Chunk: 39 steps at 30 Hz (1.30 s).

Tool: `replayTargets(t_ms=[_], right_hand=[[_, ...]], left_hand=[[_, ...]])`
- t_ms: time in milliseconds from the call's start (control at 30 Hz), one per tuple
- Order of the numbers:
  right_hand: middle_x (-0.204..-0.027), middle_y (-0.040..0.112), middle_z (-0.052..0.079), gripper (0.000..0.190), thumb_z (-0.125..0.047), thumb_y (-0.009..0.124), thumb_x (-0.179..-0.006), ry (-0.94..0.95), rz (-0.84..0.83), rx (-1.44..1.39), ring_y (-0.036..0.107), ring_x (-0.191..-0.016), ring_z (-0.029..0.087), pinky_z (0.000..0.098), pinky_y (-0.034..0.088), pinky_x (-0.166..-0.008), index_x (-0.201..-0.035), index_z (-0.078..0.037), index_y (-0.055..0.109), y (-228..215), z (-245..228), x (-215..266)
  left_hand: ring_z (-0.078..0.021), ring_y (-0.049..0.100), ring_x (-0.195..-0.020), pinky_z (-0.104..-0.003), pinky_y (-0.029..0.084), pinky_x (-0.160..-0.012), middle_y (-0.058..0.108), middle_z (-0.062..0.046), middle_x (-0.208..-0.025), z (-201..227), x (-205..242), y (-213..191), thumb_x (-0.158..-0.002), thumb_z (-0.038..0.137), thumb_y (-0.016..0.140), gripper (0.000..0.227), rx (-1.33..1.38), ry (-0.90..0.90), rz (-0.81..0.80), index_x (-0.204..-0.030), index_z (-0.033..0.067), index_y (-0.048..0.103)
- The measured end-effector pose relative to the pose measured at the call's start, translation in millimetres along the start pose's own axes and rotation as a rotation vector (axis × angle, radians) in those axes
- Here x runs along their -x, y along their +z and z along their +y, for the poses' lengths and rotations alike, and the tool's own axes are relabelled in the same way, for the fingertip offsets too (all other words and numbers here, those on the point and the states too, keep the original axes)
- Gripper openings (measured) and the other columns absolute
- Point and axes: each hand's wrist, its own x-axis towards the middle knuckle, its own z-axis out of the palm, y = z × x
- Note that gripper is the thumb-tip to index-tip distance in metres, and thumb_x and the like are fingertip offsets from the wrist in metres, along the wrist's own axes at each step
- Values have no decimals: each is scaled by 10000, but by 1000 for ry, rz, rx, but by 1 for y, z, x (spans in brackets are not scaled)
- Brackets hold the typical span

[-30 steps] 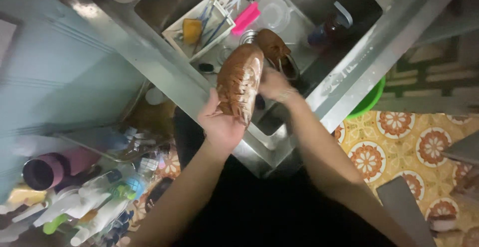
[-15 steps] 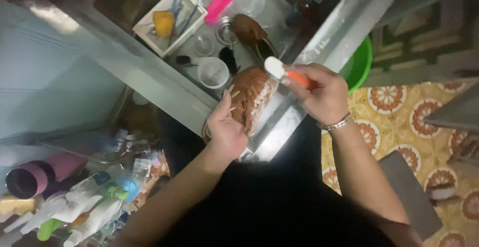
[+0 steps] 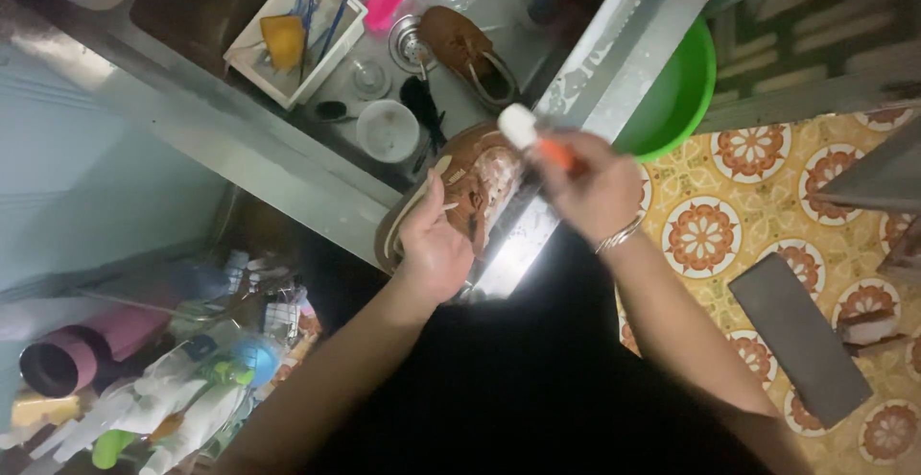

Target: The recorder applies cleaning foam, marks the sole with a pen, and scrubs the brown shoes with a brush in a sink.

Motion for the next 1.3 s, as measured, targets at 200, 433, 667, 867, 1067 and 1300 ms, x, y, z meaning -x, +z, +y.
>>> replayTargets(t_ms=[200,433,667,867,1067,1300], right_hand=[[-1036,774,108,257,-186,747,-905,-114,-91,-142,746,-718,181,289,580,-610,-1153,-122,773,-5,-20,15],[-958,776,114,213,-200,747,-941,38,-54,-80,727,-645,173,292,569,-577,-1129,-100,768,-3,-36,22],[-789,754,119,188,-276,793,-945,177,63,180,722,-612,216,339,556,-570,-1060,-128,801,2,-8,15],[-921,771,135,235,-245,764,-913,-57,26,-42,714,-642,209,332,572,-578,-1109,-117,768,5,-10,30],[-837,757,106,220,-232,799,-906,145,23,22,719,-617,199,330,573,-583,-1083,-104,773,6,-17,31],[-768,755,88,224,-248,792,-938,387,-12,-2,688,-576,189,321,536,-551,-1126,-125,789,-1,-6,12]], left_hand=[[-223,557,-1315,-409,421,-1118,600,-60,-1418,-10,3,-21,-1066,438,477,543,67,-79,77,-1465,71,496],[-228,556,-1264,-389,443,-1028,612,-69,-1380,-15,3,-40,-1142,381,516,452,-9,-31,-17,-1459,61,537],[-213,588,-1276,-371,465,-1050,632,-55,-1365,-5,-1,-10,-1041,394,481,475,37,-105,143,-1392,80,546],[-250,557,-1293,-411,414,-1069,612,-92,-1416,-16,0,-47,-1169,377,505,421,115,-69,36,-1428,46,524],[-232,587,-1265,-417,435,-1094,639,-71,-1361,-13,-2,-39,-1085,407,502,495,59,-66,56,-1433,56,531],[-190,580,-1240,-362,440,-1004,645,-34,-1330,-10,-2,-35,-1093,407,486,469,64,-123,158,-1428,84,544]])
